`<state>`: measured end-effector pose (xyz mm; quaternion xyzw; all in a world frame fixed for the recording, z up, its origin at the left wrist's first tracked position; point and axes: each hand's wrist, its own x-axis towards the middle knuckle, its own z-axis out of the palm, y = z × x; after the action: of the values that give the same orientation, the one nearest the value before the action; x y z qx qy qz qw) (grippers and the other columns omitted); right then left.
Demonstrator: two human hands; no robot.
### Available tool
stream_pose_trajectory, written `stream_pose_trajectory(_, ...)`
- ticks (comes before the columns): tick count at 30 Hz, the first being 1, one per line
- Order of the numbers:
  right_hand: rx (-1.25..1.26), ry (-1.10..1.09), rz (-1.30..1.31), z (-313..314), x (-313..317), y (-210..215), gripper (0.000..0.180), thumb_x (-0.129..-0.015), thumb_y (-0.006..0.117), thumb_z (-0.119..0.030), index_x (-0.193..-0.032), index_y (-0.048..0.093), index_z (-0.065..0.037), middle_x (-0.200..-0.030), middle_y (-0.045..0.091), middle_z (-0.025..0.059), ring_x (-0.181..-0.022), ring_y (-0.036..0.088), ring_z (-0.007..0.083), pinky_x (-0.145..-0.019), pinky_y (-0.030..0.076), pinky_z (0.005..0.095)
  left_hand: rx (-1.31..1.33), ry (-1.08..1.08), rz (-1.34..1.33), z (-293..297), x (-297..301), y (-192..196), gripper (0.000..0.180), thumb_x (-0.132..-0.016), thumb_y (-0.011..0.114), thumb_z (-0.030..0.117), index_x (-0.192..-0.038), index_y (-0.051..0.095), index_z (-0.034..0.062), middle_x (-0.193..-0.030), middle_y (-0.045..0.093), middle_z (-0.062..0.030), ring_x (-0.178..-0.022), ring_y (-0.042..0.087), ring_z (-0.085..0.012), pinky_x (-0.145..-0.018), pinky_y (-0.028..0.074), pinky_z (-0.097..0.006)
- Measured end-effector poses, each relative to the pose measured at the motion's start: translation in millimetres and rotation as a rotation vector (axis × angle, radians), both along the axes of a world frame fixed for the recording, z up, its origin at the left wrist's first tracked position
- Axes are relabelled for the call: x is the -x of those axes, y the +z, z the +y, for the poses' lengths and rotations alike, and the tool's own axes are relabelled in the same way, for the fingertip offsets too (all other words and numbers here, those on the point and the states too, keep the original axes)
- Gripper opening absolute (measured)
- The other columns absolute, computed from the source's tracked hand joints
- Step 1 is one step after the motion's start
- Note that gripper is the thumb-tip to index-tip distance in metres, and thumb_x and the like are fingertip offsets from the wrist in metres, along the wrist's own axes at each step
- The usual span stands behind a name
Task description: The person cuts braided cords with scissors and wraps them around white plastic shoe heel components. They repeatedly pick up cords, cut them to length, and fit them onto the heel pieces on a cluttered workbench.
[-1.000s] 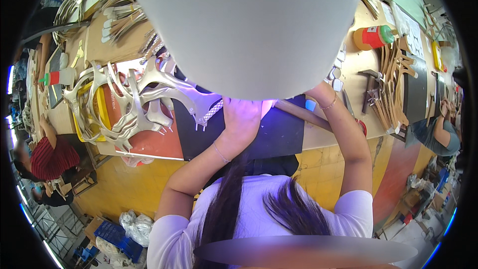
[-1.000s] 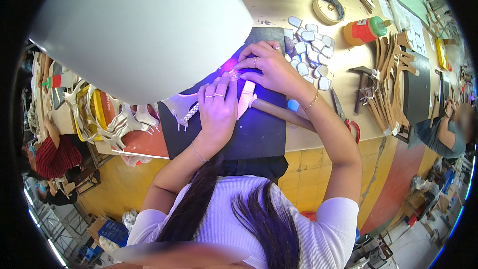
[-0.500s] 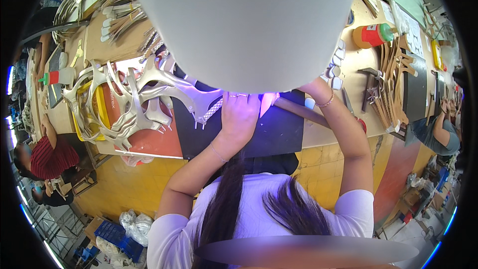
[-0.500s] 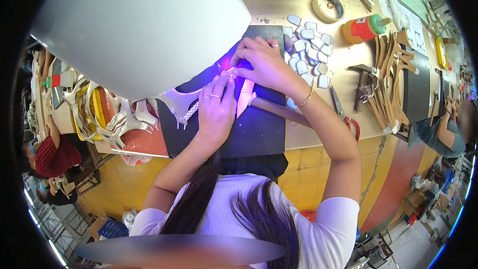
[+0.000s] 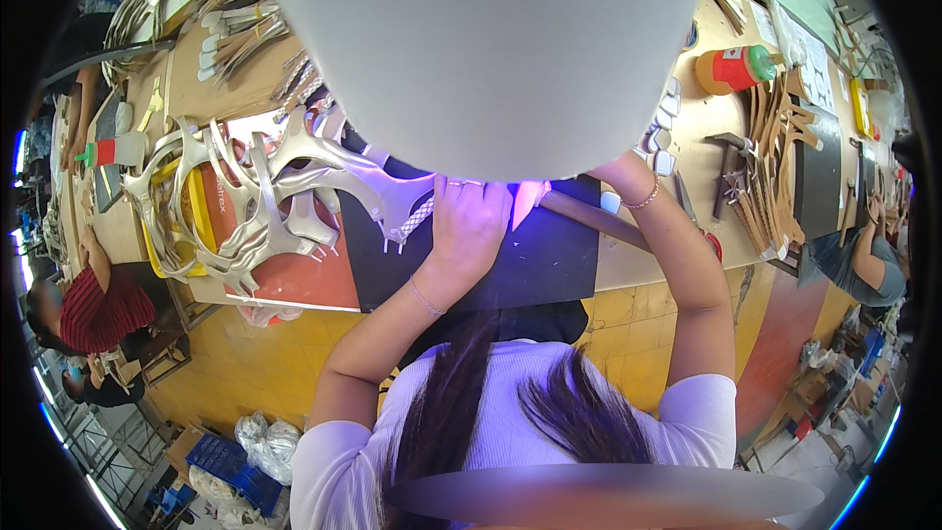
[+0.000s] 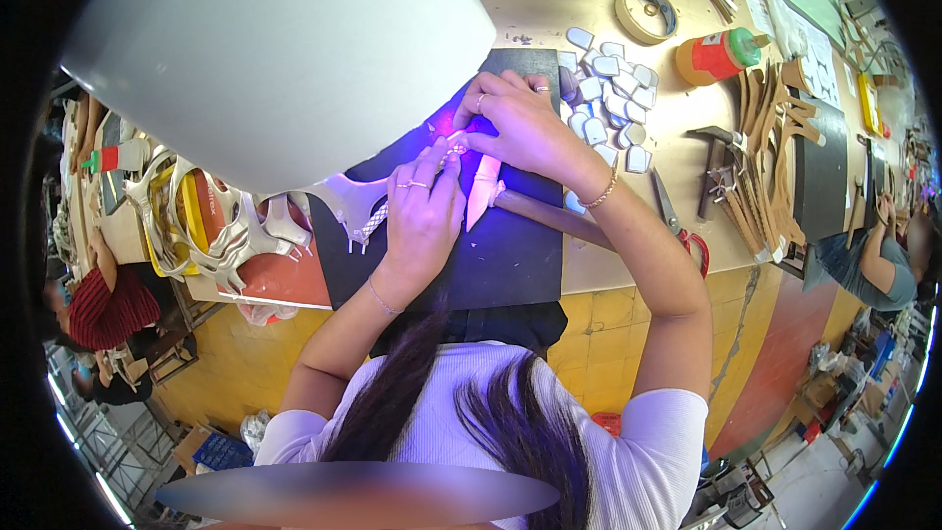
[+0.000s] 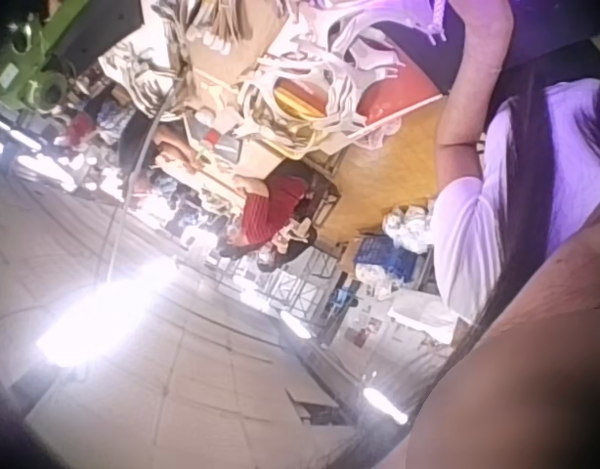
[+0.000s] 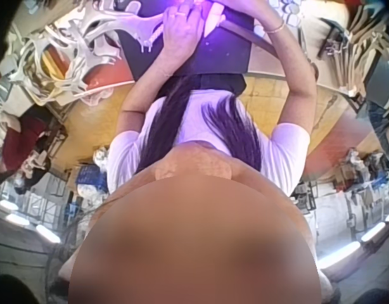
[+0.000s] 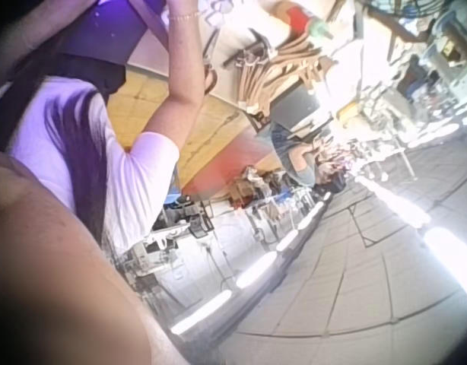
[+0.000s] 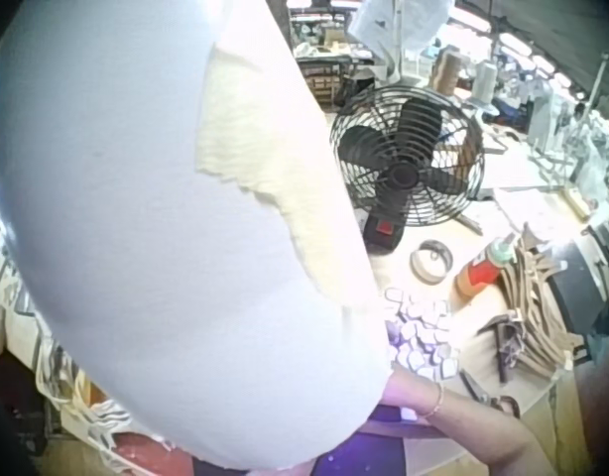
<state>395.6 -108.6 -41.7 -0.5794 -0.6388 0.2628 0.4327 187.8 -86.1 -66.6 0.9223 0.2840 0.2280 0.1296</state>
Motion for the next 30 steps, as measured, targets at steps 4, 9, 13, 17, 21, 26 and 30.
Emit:
stream_pose_trajectory(4, 0.047, 0.005, -0.022, 0.2, -0.2, -0.4, 0.018, -0.08, 0.077, -0.029, -0.094, 0.073, -0.018, -0.099, 0.06, -0.0015, -0.098, 0.053, 0.0187, -0.094, 0.03, 0.0396, -0.046, 0.001, 0.066, -1.5, -1.0, -0.8, 0.036, -0.082, 0.069, 0.007, -0.116, 0.065, -0.0045, -0.134, 0.056, -0.0163, -0.114, 0.057, -0.0302, -0.094, 0.044, -0.044)
stream_pose_trajectory(9, 0.189, 0.048, -0.226, 7.5, -2.6, -7.5, 0.019, -0.081, 0.075, -0.031, -0.095, 0.072, -0.019, -0.1, 0.06, -0.0012, -0.101, 0.053, 0.0192, -0.094, 0.03, 0.0404, -0.118, -0.016, 0.03, 3.1, -1.6, -3.6, 0.03, -0.083, 0.069, 0.008, -0.111, 0.067, -0.002, -0.129, 0.061, -0.012, -0.109, 0.059, -0.0264, -0.092, 0.044, -0.044)
stream_pose_trajectory(13, 0.245, 0.052, -0.315, 17.7, 1.4, -16.3, 0.02, -0.082, 0.075, -0.034, -0.095, 0.072, -0.019, -0.103, 0.06, -0.0007, -0.106, 0.053, 0.0201, -0.095, 0.031, 0.0432, -0.132, -0.006, 0.036, 12.5, -2.4, -5.9, 0.022, -0.082, 0.073, 0.01, -0.103, 0.07, 0.0025, -0.111, 0.069, -0.0067, -0.092, 0.061, -0.0221, -0.087, 0.045, -0.041)
stream_pose_trajectory(17, 0.266, 0.047, -0.42, 16.5, 2.0, -15.3, 0.022, -0.081, 0.075, -0.034, -0.096, 0.071, -0.019, -0.105, 0.059, 0.0, -0.109, 0.052, 0.022, -0.097, 0.03, 0.047, -0.143, -0.021, -0.053, 18.5, -4.4, -7.5, 0.025, -0.082, 0.073, 0.005, -0.107, 0.071, 0.0033, -0.11, 0.069, -0.006, -0.088, 0.059, -0.0215, -0.086, 0.045, -0.037)
stream_pose_trajectory(21, 0.252, 0.042, -0.455, 12.6, 1.7, -11.2, 0.023, -0.082, 0.075, -0.034, -0.097, 0.07, -0.019, -0.104, 0.059, 0.0004, -0.109, 0.052, 0.0228, -0.097, 0.031, 0.0484, -0.128, -0.013, -0.029, 17.0, -4.6, -5.6, 0.03, -0.08, 0.074, 0.006, -0.11, 0.072, 0.0039, -0.111, 0.069, -0.0052, -0.09, 0.059, -0.0213, -0.088, 0.044, -0.039)
stream_pose_trajectory(26, 0.175, 0.003, -0.469, 12.2, 6.9, -9.2, 0.018, -0.084, 0.073, -0.032, -0.096, 0.071, -0.018, -0.104, 0.06, 0.001, -0.109, 0.054, 0.0225, -0.098, 0.032, 0.0495, -0.135, 0.011, 0.047, 14.9, -6.1, 1.1, 0.032, -0.079, 0.075, 0.012, -0.11, 0.072, 0.0055, -0.111, 0.069, -0.0029, -0.094, 0.06, -0.0187, -0.092, 0.04, -0.042)
stream_pose_trajectory(30, 0.075, -0.036, -0.24, 19.8, -22.2, 1.2, 0.017, -0.088, 0.069, -0.026, -0.092, 0.072, -0.01, -0.096, 0.066, 0.0082, -0.096, 0.064, 0.0266, -0.088, 0.049, 0.0428, -0.188, -0.002, 0.084, 17.5, -9.1, 5.8, 0.029, -0.08, 0.074, 0.014, -0.108, 0.072, 0.0066, -0.107, 0.068, -0.0014, -0.095, 0.061, -0.0173, -0.09, 0.039, -0.042)
